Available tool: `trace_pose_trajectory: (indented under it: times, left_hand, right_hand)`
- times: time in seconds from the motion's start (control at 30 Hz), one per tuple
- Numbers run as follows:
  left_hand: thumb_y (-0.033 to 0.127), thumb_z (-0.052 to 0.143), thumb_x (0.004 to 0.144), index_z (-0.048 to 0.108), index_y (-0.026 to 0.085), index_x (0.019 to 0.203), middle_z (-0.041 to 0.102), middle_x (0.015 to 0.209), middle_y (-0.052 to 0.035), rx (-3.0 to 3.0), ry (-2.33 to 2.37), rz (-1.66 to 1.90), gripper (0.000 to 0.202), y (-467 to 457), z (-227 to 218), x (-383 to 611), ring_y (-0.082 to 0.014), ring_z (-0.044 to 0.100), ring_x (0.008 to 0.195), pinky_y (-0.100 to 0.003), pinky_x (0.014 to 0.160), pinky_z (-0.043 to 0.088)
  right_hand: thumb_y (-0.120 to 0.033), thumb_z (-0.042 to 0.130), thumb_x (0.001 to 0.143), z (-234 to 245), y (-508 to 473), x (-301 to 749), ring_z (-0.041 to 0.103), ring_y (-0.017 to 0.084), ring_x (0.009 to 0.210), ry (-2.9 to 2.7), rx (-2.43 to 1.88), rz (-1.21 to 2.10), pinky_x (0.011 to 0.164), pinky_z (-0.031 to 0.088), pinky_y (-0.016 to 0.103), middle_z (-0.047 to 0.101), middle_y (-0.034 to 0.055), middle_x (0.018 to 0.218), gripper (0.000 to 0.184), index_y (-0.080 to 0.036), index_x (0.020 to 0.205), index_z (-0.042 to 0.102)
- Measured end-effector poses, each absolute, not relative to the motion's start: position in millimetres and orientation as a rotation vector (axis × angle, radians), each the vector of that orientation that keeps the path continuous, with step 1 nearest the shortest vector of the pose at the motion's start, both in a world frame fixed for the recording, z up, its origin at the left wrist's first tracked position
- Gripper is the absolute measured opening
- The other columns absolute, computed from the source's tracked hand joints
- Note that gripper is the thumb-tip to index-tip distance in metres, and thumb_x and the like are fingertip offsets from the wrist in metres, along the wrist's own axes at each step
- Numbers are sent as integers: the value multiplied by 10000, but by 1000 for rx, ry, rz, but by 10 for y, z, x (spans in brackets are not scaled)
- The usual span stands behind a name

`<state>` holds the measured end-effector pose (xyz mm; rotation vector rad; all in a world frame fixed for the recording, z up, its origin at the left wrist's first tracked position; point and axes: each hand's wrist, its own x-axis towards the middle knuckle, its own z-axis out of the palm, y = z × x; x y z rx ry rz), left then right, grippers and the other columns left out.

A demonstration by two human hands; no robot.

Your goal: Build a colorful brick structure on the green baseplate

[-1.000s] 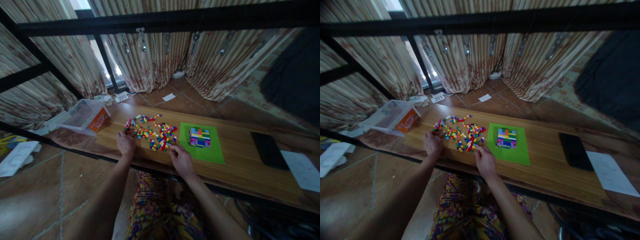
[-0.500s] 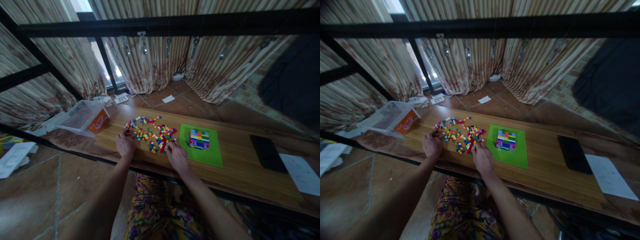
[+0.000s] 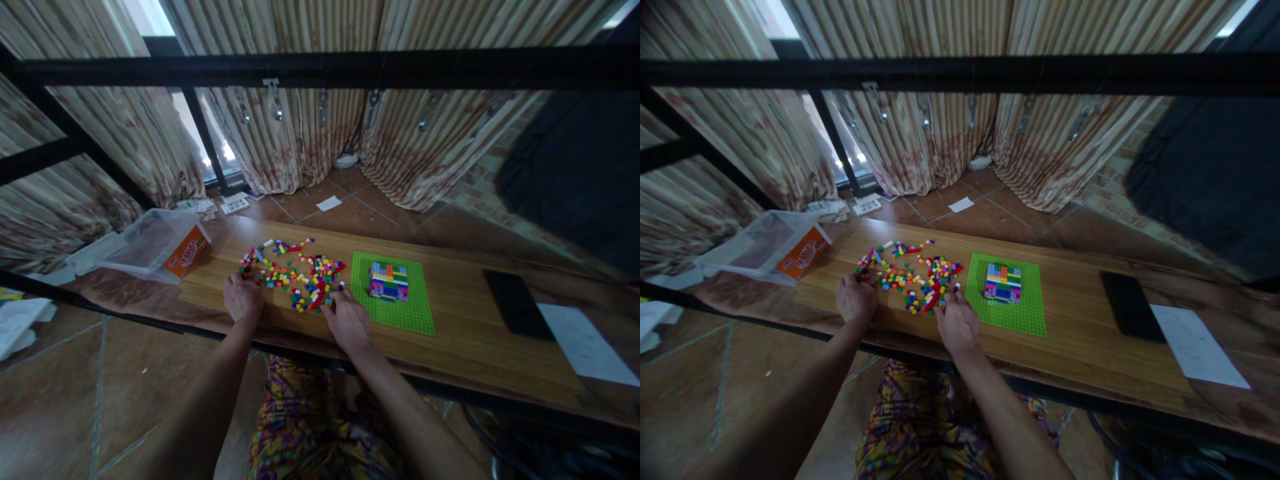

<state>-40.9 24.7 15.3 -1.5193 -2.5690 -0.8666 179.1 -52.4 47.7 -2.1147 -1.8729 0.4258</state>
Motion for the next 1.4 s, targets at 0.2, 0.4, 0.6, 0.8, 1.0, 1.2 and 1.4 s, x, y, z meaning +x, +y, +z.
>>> trace_pose_trajectory:
  times: [0.2,0.4,0.6,0.8,1.0,1.2,1.4]
  left_hand:
    - [171,455,848,625,138,1108,607,1093,-159,-1515,-2574,-893,313,247,159,-406,-291,569,1063,-393,905,448]
    - [246,427,892,628,149,1085,614,1096,-142,-1392,-2615,-1141,295,249,204,-454,-264,582,1036,-373,904,447]
    - [339,413,918,607,160,1086,635,1029,-90,-1455,-2516,-1685,313,-147,362,-131,-190,585,944,-307,870,458]
    - [501,593,806,665,179,944,630,814,-19,-2543,-2579,-2380,358,-708,852,857,-124,548,696,-238,656,460]
    - [386,747,675,685,171,769,645,718,-5,-2873,-2689,-2402,243,-846,1137,1166,-94,515,609,-214,589,428]
    - [365,790,634,680,147,746,596,588,12,-2887,-2888,-2231,269,-968,1169,1185,-74,476,521,-204,526,392]
    - [362,822,600,658,134,707,596,558,2,-2883,-3052,-2125,300,-1137,1128,1244,-81,508,494,-207,501,417]
  right_hand:
    - [-196,488,894,427,-522,1806,644,205,947,-1892,-2039,381,789,485,291,642,106,1154,242,-193,1089,632]
    - [-141,457,874,375,-612,1922,634,198,983,-1758,-1769,404,875,493,317,660,86,1092,294,-202,1111,620]
    - [-221,509,878,573,-872,2219,637,166,857,-1550,-1497,546,804,532,318,647,48,977,336,-224,1208,574]
    - [-232,527,895,859,-1115,2410,656,154,889,-1571,-1352,577,838,541,327,667,42,1041,365,-272,1257,552]
    - [-221,558,884,1012,-1275,2560,655,174,923,-1626,-1355,584,838,539,339,676,41,1045,376,-286,1254,558]
    - [-264,569,907,1122,-1441,2691,641,166,857,-1722,-1379,648,767,503,288,675,20,923,148,-259,1026,656]
    - [-290,557,922,1096,-1633,2778,620,149,766,-1679,-1373,758,711,466,256,655,1,806,144,-238,856,673]
